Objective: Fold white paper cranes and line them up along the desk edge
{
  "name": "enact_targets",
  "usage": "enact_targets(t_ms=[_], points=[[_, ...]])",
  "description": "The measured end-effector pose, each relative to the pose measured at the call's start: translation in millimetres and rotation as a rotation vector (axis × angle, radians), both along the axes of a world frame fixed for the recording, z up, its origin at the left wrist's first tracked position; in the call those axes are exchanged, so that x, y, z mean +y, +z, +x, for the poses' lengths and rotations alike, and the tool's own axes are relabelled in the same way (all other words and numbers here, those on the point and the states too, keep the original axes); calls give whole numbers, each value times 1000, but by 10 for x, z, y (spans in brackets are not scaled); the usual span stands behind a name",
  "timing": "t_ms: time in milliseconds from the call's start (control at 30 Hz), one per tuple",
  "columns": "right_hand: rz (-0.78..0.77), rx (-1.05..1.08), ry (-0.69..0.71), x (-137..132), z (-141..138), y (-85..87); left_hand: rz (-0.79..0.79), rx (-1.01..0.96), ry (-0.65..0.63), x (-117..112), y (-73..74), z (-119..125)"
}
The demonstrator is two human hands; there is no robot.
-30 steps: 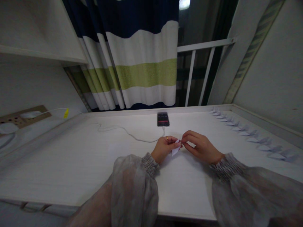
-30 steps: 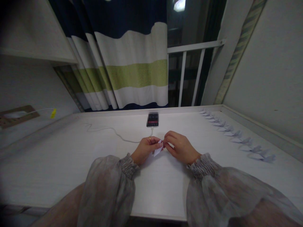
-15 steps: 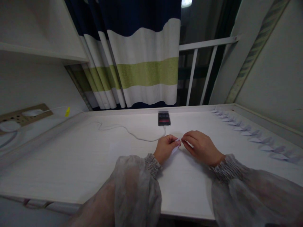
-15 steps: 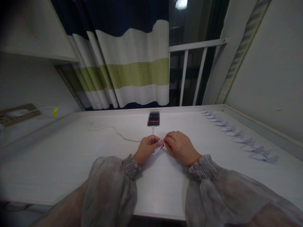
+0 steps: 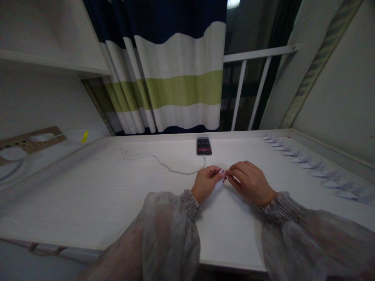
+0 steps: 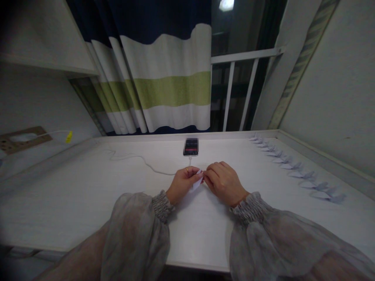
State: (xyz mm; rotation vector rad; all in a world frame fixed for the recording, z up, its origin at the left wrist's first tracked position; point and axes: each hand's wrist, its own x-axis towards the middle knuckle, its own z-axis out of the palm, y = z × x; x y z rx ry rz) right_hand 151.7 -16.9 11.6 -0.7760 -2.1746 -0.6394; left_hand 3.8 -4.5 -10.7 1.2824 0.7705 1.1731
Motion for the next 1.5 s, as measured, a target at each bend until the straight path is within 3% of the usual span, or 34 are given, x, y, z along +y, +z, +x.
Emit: enact_targets(t_ms=[200,367,533,700,967,1100,1300,1500], points=[[-154,201,75,6,-24,-65,-51,-138,19,-6,-3,21],[-230,311,148,-1,-45,-75,-13,-130,38,-4,-10,6],[-385,441,233,-37,-74,-18,99,-63,74,2,5,-11],[-539,602,216,-19,-76,-8,198,-5,138,-18,41,-8],[-735,693,240,6,-67,-23,534,111,287,-40,47,-53],[-739,697,219,-6,-70,-16,523,159,309,-54,48,-52],[-598,617,249,-44,-76,20,474,234,306,-67,48,-57],[-614,548,200,-37,-70,17,506,319,302,-71,54,-71]])
